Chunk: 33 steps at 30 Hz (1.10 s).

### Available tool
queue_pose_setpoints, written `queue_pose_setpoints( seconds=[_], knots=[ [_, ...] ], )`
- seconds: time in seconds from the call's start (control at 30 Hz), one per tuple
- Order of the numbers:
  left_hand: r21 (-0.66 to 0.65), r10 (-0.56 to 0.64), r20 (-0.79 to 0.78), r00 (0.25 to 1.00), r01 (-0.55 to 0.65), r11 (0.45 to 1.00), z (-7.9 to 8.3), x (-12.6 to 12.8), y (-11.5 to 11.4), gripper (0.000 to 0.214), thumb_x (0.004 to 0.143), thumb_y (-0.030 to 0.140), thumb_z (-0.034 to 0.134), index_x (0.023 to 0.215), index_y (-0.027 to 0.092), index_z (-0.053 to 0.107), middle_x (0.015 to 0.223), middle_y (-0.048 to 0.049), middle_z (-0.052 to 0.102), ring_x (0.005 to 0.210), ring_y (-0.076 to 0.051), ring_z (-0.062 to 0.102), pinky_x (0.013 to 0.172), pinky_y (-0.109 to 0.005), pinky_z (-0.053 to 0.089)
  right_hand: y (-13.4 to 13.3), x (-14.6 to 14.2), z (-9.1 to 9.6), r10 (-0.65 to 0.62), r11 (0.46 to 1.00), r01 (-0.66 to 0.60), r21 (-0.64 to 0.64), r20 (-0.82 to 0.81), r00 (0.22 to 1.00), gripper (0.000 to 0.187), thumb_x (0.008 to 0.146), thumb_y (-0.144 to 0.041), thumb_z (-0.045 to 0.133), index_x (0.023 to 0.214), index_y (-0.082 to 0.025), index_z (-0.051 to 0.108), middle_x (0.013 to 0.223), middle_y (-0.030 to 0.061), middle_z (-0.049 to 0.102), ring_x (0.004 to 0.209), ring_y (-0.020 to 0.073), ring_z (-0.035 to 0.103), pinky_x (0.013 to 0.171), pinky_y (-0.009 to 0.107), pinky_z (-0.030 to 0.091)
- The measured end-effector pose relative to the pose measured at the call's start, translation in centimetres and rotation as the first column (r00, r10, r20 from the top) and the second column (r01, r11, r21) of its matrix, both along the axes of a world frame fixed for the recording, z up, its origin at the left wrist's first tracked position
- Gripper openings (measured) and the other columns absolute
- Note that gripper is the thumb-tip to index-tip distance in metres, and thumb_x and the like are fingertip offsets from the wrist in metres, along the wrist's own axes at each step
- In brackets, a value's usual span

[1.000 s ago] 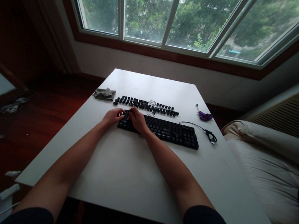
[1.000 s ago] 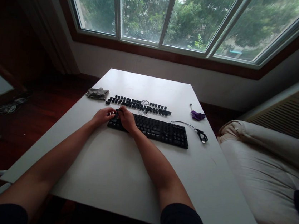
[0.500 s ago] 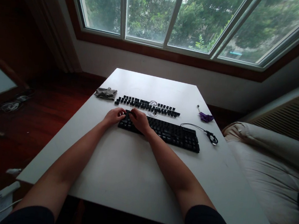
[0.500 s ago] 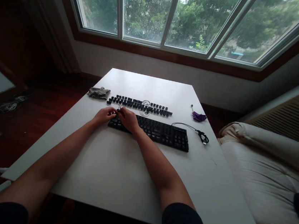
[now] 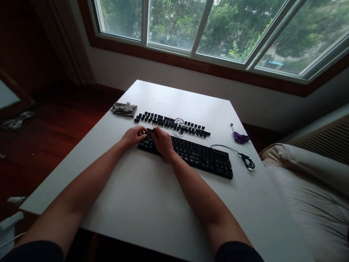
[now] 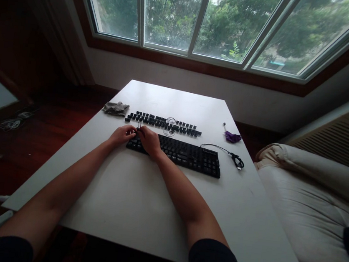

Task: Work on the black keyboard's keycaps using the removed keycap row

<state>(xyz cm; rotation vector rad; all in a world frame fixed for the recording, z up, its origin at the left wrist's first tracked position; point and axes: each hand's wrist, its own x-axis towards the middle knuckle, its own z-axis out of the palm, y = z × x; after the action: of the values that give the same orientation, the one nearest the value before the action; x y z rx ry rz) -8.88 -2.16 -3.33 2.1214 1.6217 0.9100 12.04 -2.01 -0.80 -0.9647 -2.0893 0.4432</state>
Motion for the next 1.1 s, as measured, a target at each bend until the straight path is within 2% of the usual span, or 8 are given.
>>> queue_pose_setpoints(
  seconds=[0.13, 0.2, 0.33, 0.4, 0.63, 0.83, 0.93, 1.1],
  knots=[
    [0.002, -0.004, -0.002, 1.000, 0.004, 1.000, -0.1, 0.0, 0.1, 0.025, 0.082, 0.030, 0.062, 0.105, 0.023, 0.069, 0.093, -0.0026, 0.071, 0.077, -0.018, 0.063, 0.075, -0.030, 0.050, -0.3, 0.3, 0.5, 0.198, 0.975, -0.210, 0.071, 0.140, 0.970, 0.015, 0.099, -0.033, 0.053, 0.099, -0.023, 0.064, 0.097, 0.0061, 0.070, 0.084, 0.0183, 0.062, 0.073, 0.026, 0.039],
    [-0.002, -0.004, 0.005, 1.000, 0.004, 1.000, -0.1, -0.1, 0.1, 0.024, 0.082, 0.030, 0.063, 0.104, 0.023, 0.069, 0.091, -0.0024, 0.071, 0.076, -0.017, 0.063, 0.074, -0.030, 0.050, -0.2, 0.3, 0.4, 0.161, 0.984, -0.167, 0.054, 0.112, 0.981, 0.015, 0.098, -0.033, 0.053, 0.098, -0.024, 0.064, 0.094, 0.0056, 0.070, 0.082, 0.0185, 0.063, 0.072, 0.026, 0.039],
    [-0.001, -0.002, 0.028, 1.000, 0.002, 1.000, -0.1, -0.1, 0.0, 0.022, 0.084, 0.031, 0.062, 0.103, 0.023, 0.070, 0.086, -0.0016, 0.069, 0.074, -0.017, 0.062, 0.073, -0.029, 0.050, 0.5, 0.0, -0.3, -0.082, 0.989, 0.073, -0.130, -0.067, 0.994, 0.016, 0.097, -0.036, 0.052, 0.099, -0.024, 0.062, 0.075, 0.0008, 0.067, 0.070, 0.0189, 0.063, 0.066, 0.027, 0.040],
    [-0.001, -0.007, 0.034, 0.999, 0.007, 1.000, -0.1, -0.1, 0.0, 0.022, 0.084, 0.031, 0.062, 0.103, 0.023, 0.070, 0.086, -0.0015, 0.069, 0.074, -0.017, 0.062, 0.072, -0.029, 0.049, 0.7, -0.1, -0.2, -0.115, 0.982, 0.102, -0.159, -0.074, 0.991, 0.015, 0.097, -0.035, 0.053, 0.099, -0.024, 0.062, 0.073, 0.0001, 0.066, 0.068, 0.0187, 0.062, 0.065, 0.027, 0.040],
    [0.007, 0.004, 0.005, 1.000, -0.004, 1.000, -0.3, -0.1, 0.2, 0.025, 0.081, 0.027, 0.061, 0.105, 0.022, 0.070, 0.088, -0.0018, 0.070, 0.072, -0.017, 0.060, 0.071, -0.030, 0.049, -0.5, 0.3, 1.0, 0.152, 0.983, -0.168, 0.077, 0.180, 0.972, 0.018, 0.099, -0.034, 0.051, 0.099, -0.022, 0.064, 0.096, 0.0067, 0.068, 0.077, 0.0171, 0.060, 0.068, 0.026, 0.036],
    [-0.001, -0.010, 0.023, 1.000, 0.010, 1.000, -0.2, -0.2, 0.1, 0.023, 0.084, 0.033, 0.063, 0.103, 0.023, 0.070, 0.086, -0.0014, 0.069, 0.073, -0.016, 0.060, 0.072, -0.029, 0.049, 0.2, 0.0, 0.4, -0.047, 0.997, 0.048, -0.054, 0.015, 0.999, 0.013, 0.095, -0.030, 0.050, 0.096, -0.022, 0.060, 0.077, 0.0014, 0.064, 0.067, 0.0172, 0.056, 0.064, 0.026, 0.035],
    [0.000, -0.017, 0.030, 0.999, 0.017, 1.000, -0.2, -0.2, 0.1, 0.022, 0.084, 0.033, 0.063, 0.103, 0.023, 0.070, 0.085, -0.0009, 0.068, 0.072, -0.016, 0.060, 0.072, -0.029, 0.049, 0.7, 0.0, 0.6, -0.016, 0.997, 0.018, -0.075, 0.024, 1.000, 0.012, 0.091, -0.028, 0.051, 0.096, -0.022, 0.060, 0.074, -0.0002, 0.063, 0.065, 0.0168, 0.055, 0.063, 0.026, 0.035],
    [0.004, -0.019, 0.033, 0.999, 0.018, 1.000, -0.3, -0.3, 0.1, 0.021, 0.084, 0.031, 0.064, 0.102, 0.024, 0.070, 0.084, -0.0005, 0.068, 0.072, -0.016, 0.060, 0.071, -0.029, 0.048, 1.1, 1.0, 1.4, 0.145, 0.987, -0.141, -0.076, 0.058, 0.988, 0.010, 0.089, -0.027, 0.053, 0.093, -0.022, 0.060, 0.076, -0.0001, 0.066, 0.067, 0.0157, 0.057, 0.065, 0.025, 0.037]
  ],
)
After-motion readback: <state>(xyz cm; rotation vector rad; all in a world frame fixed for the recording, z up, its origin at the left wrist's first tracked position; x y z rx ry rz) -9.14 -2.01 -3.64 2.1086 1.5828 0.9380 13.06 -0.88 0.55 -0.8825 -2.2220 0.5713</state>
